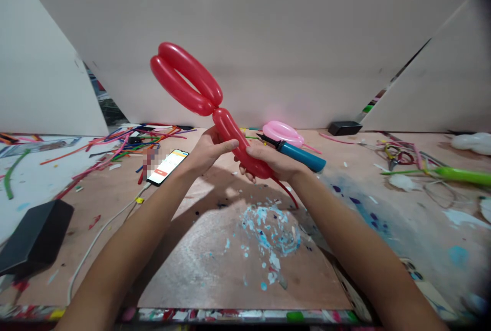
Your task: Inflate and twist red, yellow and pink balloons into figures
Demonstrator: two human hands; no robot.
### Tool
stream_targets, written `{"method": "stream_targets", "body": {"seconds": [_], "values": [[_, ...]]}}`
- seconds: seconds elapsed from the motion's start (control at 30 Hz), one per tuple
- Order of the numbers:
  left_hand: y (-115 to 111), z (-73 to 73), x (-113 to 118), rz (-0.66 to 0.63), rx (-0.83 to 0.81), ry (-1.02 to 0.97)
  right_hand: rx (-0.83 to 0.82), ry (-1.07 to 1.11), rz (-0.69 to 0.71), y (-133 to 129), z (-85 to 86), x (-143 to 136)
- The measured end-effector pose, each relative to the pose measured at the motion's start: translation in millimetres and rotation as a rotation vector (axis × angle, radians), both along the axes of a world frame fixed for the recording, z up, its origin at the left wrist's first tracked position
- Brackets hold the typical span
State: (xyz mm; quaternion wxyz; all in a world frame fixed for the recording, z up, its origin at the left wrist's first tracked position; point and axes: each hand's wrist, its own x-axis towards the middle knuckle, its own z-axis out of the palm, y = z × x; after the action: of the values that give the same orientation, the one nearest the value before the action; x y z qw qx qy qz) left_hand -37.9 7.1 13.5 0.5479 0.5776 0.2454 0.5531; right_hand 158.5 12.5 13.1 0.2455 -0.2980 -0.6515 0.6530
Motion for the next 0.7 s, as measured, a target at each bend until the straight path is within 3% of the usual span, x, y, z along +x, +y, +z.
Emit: {"method": "stream_targets", "body": {"seconds": [0.13, 0.3, 0.4, 0.6, 0.7], "values": [[-13, 9.3, 15, 0.017, -0.13, -0.21, -0.145, 0.076, 0.084, -7, -2.1, -12], [-26, 13.5, 29, 0.126, -0.266, -0.231, -0.096, -0.048, 0.108, -20, -20.0, -40], [-27, 14.9, 29, 0.118, -0.255, -0.239, -0.061, -0.063, 0.067, -24, -26.7, -49], [-22, 11.4, 33, 0.25, -0.209, -0.304, -0.002, -0.14, -0.029, -31, -18.4, -52], [-20, 8.0, 35, 0.252, -0.207, -0.291, 0.024, -0.169, -0.051, -32, -18.6, -52]]}}
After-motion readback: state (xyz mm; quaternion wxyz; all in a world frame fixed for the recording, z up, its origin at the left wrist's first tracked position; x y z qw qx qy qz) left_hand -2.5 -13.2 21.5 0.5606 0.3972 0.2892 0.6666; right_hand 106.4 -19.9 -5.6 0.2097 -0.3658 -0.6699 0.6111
